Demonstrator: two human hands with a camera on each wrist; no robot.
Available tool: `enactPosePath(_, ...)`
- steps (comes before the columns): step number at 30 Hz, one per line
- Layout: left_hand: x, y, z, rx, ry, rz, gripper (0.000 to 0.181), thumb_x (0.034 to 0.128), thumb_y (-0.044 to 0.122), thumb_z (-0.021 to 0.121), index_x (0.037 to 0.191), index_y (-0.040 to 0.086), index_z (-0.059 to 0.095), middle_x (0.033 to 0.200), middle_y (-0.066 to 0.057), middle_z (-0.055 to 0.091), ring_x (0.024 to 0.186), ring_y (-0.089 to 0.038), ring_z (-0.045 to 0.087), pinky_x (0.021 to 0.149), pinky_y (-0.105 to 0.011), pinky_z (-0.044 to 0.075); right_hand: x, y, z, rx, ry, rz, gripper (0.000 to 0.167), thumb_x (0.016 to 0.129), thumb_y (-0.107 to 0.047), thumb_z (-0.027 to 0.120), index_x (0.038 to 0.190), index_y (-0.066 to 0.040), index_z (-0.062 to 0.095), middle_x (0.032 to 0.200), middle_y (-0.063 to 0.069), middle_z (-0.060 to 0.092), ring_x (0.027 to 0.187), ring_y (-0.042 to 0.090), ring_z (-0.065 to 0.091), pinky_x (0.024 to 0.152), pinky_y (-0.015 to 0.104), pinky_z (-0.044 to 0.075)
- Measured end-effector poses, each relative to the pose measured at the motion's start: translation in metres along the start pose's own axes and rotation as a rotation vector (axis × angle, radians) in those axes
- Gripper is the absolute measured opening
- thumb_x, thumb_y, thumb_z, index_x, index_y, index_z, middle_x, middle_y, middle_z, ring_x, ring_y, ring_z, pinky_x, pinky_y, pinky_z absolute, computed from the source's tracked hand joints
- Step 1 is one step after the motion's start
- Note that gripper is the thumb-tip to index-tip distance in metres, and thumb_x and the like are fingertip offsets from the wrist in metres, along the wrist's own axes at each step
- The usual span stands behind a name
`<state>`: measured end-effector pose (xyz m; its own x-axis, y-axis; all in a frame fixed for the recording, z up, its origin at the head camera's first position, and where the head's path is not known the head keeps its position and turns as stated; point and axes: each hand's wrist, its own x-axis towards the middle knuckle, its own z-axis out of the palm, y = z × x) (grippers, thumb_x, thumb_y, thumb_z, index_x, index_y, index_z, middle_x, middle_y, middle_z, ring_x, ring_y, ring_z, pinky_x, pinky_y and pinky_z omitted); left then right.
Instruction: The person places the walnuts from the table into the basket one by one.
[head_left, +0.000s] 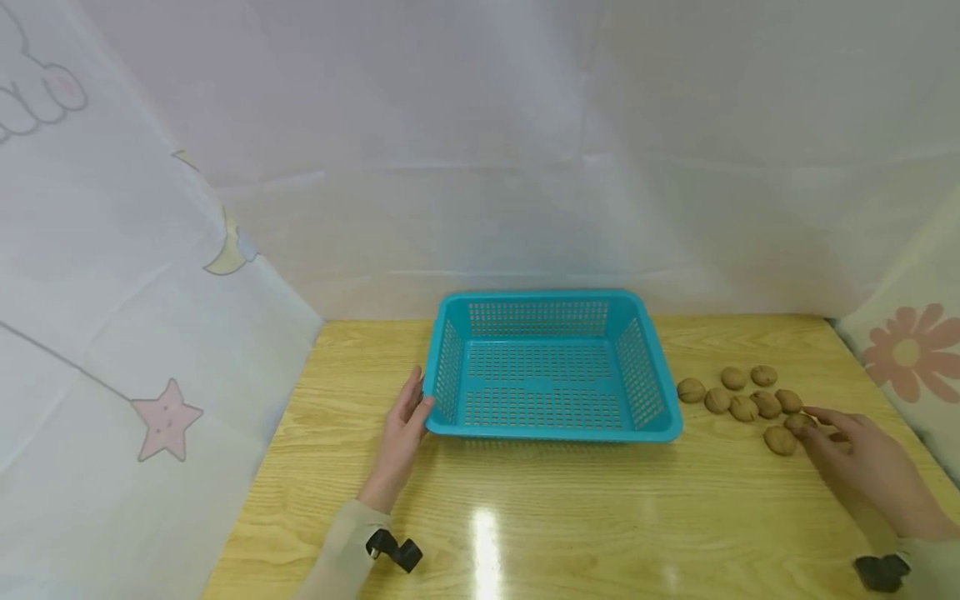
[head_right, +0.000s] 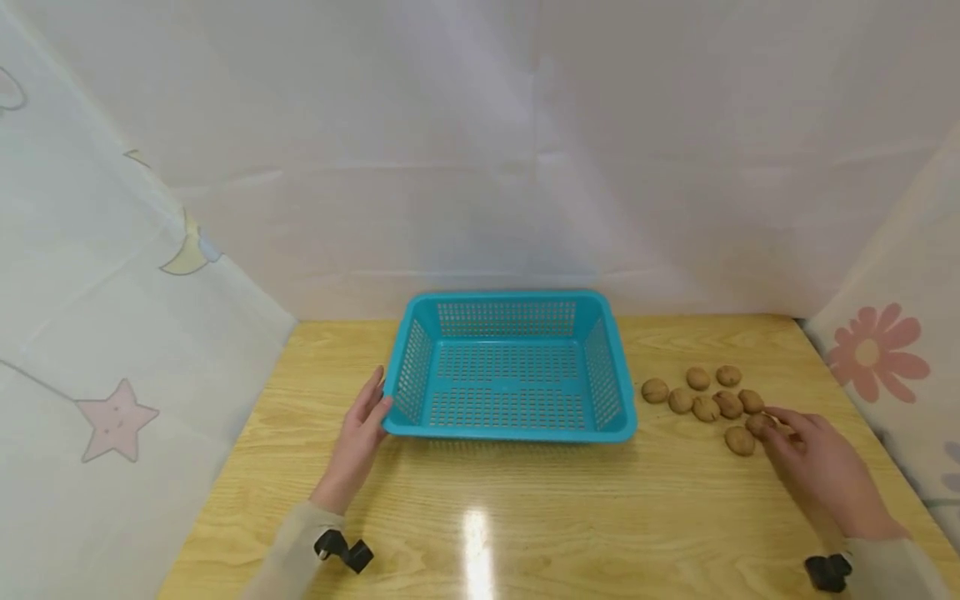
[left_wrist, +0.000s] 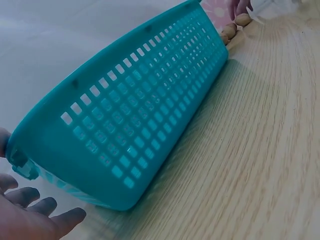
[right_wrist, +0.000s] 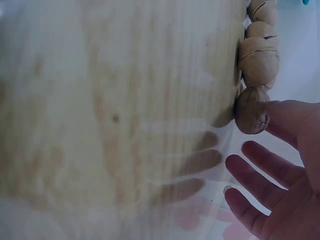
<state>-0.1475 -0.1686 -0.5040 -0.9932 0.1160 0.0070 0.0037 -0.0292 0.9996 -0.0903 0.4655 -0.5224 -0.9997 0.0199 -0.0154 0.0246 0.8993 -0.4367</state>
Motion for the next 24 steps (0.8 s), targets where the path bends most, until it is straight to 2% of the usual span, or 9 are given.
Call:
enactPosePath(5, 0.003, 0.002, 0.002, -0.048, -0.016, -0.013, 0.065, 0.1121, 0.025, 0.048, 0.168, 0.012, 0.018, 0.173, -0.012, 0.018, 0.156, -0.035, 0.027, 0.117, -0.048, 0.040, 0.009, 0.006, -0.001, 0.013, -0.024, 0.006, 0.063, 0.108, -0.035, 0.057, 0.139, 0.019, 0.047, 0.127, 0.047, 0.052, 0.096, 0.056, 0.064, 0.066, 0.061, 0.053)
enactPosePath(11, 0.001, -0.001, 0.004, -0.073, -0.041, -0.014, 0.069, 0.1108, 0.018, 0.050, 0.168, 0.010, 0.013, 0.172, -0.015, 0.019, 0.154, -0.039, 0.029, 0.117, -0.052, 0.040, 0.016, 0.009, 0.002, -0.017, -0.010, -0.043, 0.051, 0.102, -0.022, 0.069, 0.131, 0.018, 0.055, 0.105, 0.034, 0.067, 0.085, 0.043, 0.067, 0.069, 0.060, 0.055)
enactPosePath(17, 0.000, 0.000, 0.003, -0.071, -0.047, -0.026, 0.069, 0.1110, 0.015, 0.048, 0.169, 0.013, 0.012, 0.172, -0.012, 0.020, 0.154, -0.036, 0.029, 0.117, -0.048, 0.041, 0.014, 0.009, 0.004, 0.011, -0.001, -0.035, 0.047, 0.101, -0.023, 0.070, 0.127, 0.015, 0.057, 0.102, 0.028, 0.069, 0.083, 0.040, 0.067, 0.069, 0.058, 0.055)
enactPosePath(20, 0.000, 0.000, 0.002, -0.075, -0.046, -0.030, 0.068, 0.1109, 0.015, 0.048, 0.169, 0.013, 0.012, 0.172, -0.013, 0.020, 0.154, -0.037, 0.030, 0.117, -0.049, 0.041, 0.011, 0.007, 0.005, 0.002, 0.033, -0.037, 0.046, 0.101, -0.024, 0.070, 0.124, 0.014, 0.058, 0.099, 0.024, 0.069, 0.079, 0.036, 0.067, 0.064, 0.054, 0.056)
enactPosePath(24, 0.002, 0.000, 0.003, -0.074, -0.036, -0.022, 0.068, 0.1104, 0.014, 0.049, 0.169, 0.012, 0.014, 0.171, -0.014, 0.023, 0.152, -0.039, 0.032, 0.116, -0.051, 0.042, 0.010, 0.002, 0.002, -0.013, 0.070, -0.052, 0.047, 0.100, -0.025, 0.071, 0.125, 0.013, 0.058, 0.099, 0.026, 0.068, 0.081, 0.042, 0.066, 0.061, 0.051, 0.054)
